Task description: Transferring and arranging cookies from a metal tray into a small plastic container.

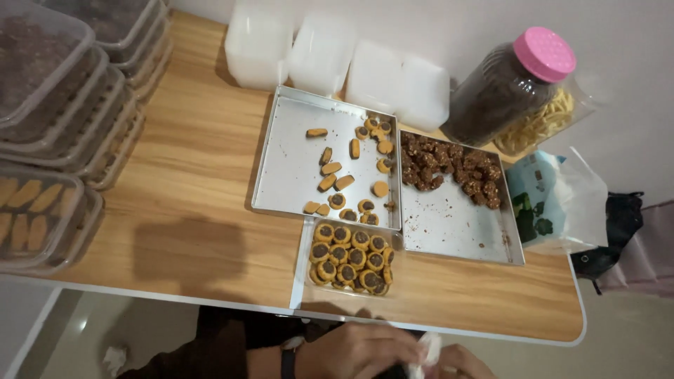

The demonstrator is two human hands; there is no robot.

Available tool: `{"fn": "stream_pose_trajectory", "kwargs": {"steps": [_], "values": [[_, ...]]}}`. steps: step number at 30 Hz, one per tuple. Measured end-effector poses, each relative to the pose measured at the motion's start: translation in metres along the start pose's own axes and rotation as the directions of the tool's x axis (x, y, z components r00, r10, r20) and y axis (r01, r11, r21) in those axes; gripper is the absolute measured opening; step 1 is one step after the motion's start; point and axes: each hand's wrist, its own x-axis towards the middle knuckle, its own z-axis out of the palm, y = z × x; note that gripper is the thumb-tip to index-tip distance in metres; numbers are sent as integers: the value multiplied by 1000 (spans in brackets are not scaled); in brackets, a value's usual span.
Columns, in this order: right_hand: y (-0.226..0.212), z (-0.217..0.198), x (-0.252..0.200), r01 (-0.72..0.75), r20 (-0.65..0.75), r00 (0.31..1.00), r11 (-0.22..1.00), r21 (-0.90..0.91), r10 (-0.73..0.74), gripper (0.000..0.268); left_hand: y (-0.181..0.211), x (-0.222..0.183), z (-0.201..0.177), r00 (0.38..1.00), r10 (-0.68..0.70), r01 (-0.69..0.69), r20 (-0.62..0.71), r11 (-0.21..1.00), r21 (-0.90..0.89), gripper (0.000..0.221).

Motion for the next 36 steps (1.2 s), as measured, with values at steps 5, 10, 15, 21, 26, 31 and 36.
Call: {"fn": "stream_pose_trajectory", "kwargs": {"steps": [5,10,15,21,26,31,36], "values": [[21,-22,51,182,-225,774,549,-816,-592,10,-40,34,-23,997,-20,-19,78,881,472,47],[-2,-16,80,-4,-528,347,562,-827,-775,8,-56,128,-111,974,-212,84,74,650,755,30],[-41,0,102,-90,-56,143,43,-995,-988,28,-259,178,-223,963,-252,146,-92,206,968,18],[-17,-11,101,-172,-140,260,97,-980,-955,15,-329,212,-277,807,-543,244,-230,-47,969,28],[8,3,99,-268,-515,358,443,-856,-779,46,-359,220,-296,919,-373,97,-128,-99,990,20],[44,-6,105,-129,-379,41,371,-920,-924,37,-390,218,-310,855,-490,172,-171,-44,984,29],[40,-3,95,366,-935,40,876,-313,-351,73,-342,221,-303,890,-447,58,-95,-96,994,22]]}}
